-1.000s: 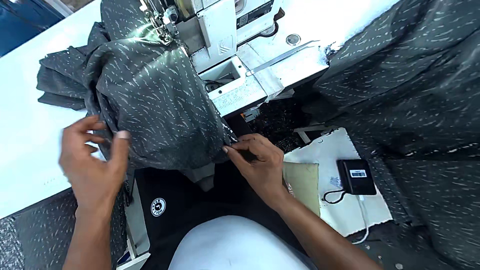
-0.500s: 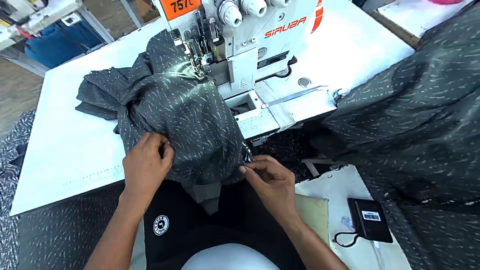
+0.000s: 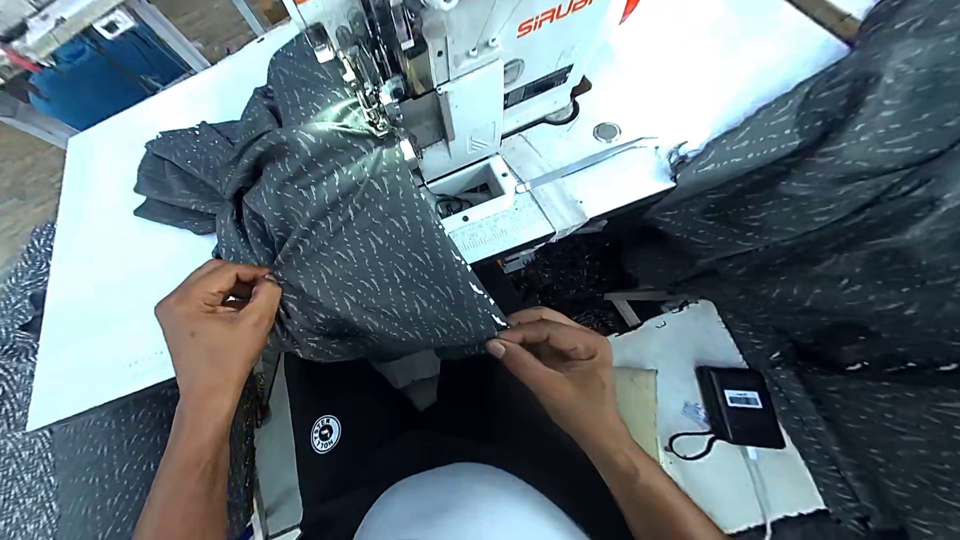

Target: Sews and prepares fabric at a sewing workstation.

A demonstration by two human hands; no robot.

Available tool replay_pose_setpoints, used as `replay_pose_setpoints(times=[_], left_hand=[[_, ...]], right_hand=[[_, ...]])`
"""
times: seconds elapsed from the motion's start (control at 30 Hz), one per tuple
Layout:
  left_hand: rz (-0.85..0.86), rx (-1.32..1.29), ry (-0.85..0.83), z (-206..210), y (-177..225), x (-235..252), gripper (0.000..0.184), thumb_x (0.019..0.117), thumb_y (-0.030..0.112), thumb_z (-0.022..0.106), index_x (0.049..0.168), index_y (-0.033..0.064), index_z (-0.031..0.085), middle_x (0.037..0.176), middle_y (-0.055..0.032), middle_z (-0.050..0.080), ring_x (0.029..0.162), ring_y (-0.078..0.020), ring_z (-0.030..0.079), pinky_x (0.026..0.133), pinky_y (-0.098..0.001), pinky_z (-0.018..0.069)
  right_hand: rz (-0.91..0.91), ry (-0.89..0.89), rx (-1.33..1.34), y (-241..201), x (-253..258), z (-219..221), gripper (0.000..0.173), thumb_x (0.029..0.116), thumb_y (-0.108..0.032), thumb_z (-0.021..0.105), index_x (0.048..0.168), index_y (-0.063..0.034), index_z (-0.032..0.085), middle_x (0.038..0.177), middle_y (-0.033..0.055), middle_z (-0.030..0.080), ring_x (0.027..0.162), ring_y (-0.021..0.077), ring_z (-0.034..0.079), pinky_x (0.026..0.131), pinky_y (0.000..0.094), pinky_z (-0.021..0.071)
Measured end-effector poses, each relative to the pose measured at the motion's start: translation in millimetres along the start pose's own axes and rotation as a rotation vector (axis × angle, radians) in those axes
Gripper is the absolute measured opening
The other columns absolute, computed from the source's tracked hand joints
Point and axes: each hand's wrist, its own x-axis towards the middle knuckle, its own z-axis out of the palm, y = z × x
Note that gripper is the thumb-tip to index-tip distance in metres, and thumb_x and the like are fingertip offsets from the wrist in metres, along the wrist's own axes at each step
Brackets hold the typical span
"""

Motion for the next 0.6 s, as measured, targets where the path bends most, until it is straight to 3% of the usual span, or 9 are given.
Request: replay_pose_setpoints(times=[0.1,0.27,0.37,0.47,0.6], left_hand=[[-0.007,-0.002,0.000,-1.8,-2.3,3.1,0.017,0.0908,0.020,0.062,0.089,0.0062,0.071,0.085,-0.0017,0.065,0.068,-0.0047,0.060,0.058,-0.0216,0.0506],[-0.010,-0.029,-0.026,3.0,6.5,6.1,0.016,0.0918,0.022,0.063,0.093,0.0078,0.071,0.088,-0.0003,0.066,0.068,-0.0040,0.061,0.057,-0.0209,0.0514],[-0.060,-0.088,0.002,0.0,5.7,4.8,0.012,0.0905,0.018,0.060,0.090,0.0082,0.067,0.083,0.0011,0.063,0.063,-0.0043,0.059,0.054,-0.0214,0.0505],[-0.114,-0.236,0.017,-11.4,0.8,7.1,0.004,0.0911,0.012,0.059,0.092,0.0125,0.063,0.076,0.0079,0.062,0.060,-0.0017,0.060,0.056,-0.0194,0.0541],[-0.105,-0.233,-0.020,-5.2,2.6,11.8,0.006,0.0926,0.013,0.061,0.094,0.0098,0.066,0.076,0.0069,0.064,0.060,-0.0016,0.061,0.055,-0.0186,0.0540]], right_hand=[[-0.080,0.037,-0.003,-6.3,-0.6,-0.3,0.007,0.0861,-0.017,0.082,0.088,-0.0117,0.078,0.092,0.0008,0.074,0.087,0.0130,0.072,0.073,0.0269,0.0630],[0.046,0.041,0.059,7.2,0.1,1.5,0.006,0.0874,-0.016,0.078,0.087,-0.0104,0.077,0.090,0.0029,0.075,0.081,0.0132,0.072,0.070,0.0275,0.0625],[0.055,0.042,0.095,-2.8,-2.6,2.3,0.009,0.0870,-0.020,0.080,0.084,-0.0120,0.076,0.087,0.0022,0.074,0.082,0.0132,0.072,0.072,0.0285,0.0619],[-0.131,0.001,0.131,-31.9,-0.6,4.1,0.012,0.0898,-0.021,0.079,0.083,-0.0144,0.072,0.083,-0.0019,0.073,0.086,0.0128,0.072,0.093,0.0389,0.0596],[-0.352,-0.062,0.155,-57.1,11.9,14.0,0.013,0.0902,-0.016,0.079,0.084,-0.0086,0.071,0.080,0.0007,0.072,0.080,0.0123,0.071,0.094,0.0436,0.0587]])
